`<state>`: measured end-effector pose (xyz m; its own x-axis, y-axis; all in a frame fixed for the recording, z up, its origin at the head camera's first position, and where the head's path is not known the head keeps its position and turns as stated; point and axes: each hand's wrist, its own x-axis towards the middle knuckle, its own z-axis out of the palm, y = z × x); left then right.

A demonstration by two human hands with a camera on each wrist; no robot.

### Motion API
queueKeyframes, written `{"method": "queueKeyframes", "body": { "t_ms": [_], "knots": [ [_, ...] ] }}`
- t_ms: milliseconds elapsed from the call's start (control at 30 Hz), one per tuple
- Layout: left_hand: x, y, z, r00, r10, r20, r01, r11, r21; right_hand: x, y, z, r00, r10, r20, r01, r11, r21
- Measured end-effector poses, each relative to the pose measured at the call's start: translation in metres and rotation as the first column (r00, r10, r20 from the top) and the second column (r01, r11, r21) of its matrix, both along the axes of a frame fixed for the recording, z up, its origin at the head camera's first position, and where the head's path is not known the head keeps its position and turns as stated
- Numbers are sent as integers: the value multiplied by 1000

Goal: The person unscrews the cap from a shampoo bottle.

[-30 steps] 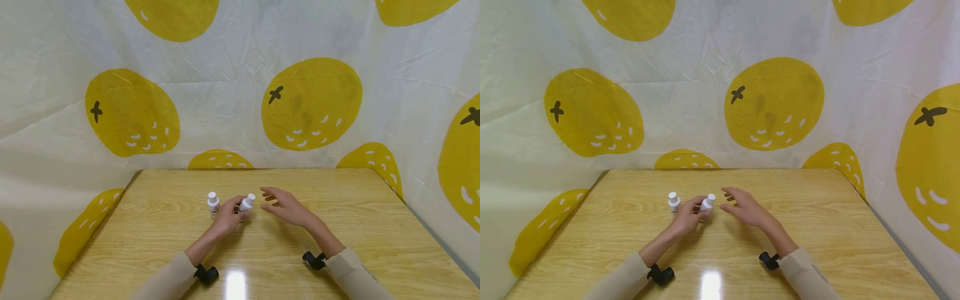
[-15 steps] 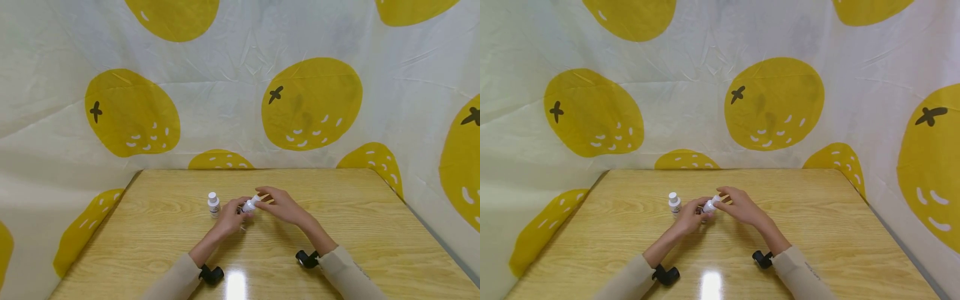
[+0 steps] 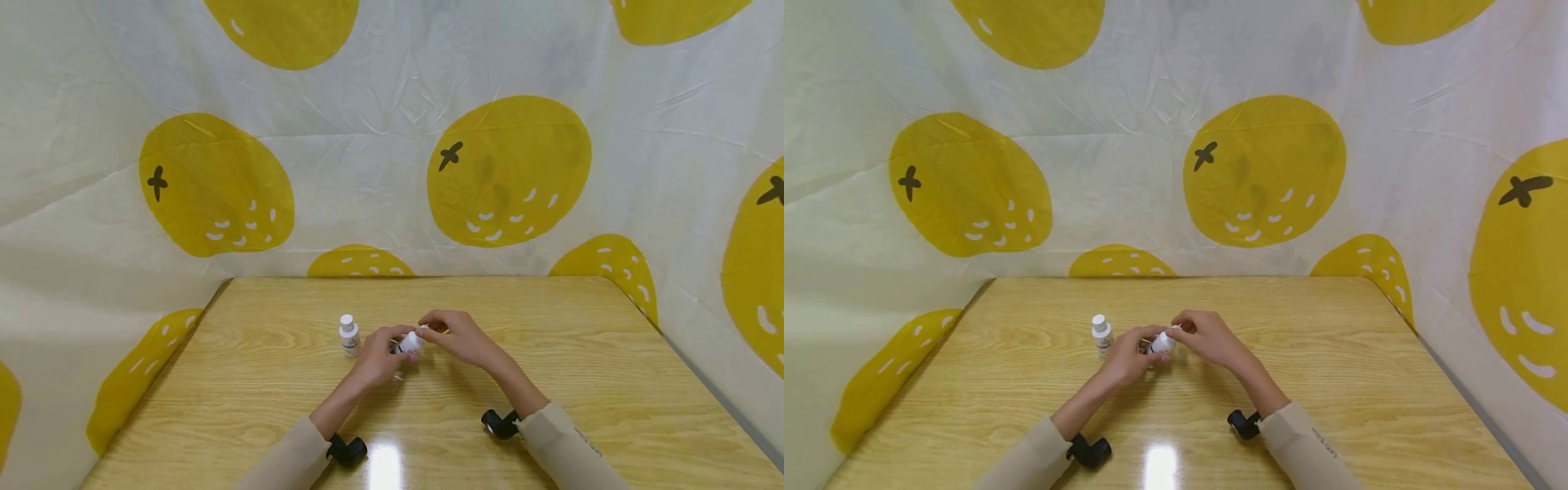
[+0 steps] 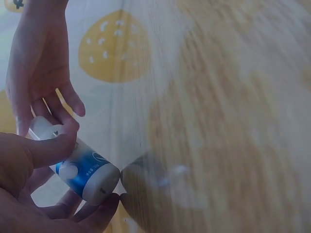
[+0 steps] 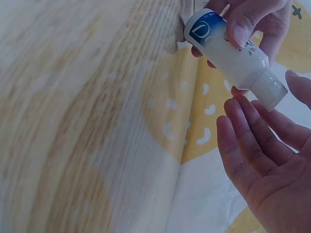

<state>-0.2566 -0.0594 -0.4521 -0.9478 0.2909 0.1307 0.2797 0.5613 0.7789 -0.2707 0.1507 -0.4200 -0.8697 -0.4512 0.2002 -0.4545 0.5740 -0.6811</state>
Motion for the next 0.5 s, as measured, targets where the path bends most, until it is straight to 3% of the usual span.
{"method": "queueKeyframes", "body": {
  "t_ms": [500],
  "knots": [
    [5, -2, 2, 1000, -3, 3, 3, 1000, 19, 1, 0, -6, 1000, 18, 3, -18, 1000, -5]
  ]
}}
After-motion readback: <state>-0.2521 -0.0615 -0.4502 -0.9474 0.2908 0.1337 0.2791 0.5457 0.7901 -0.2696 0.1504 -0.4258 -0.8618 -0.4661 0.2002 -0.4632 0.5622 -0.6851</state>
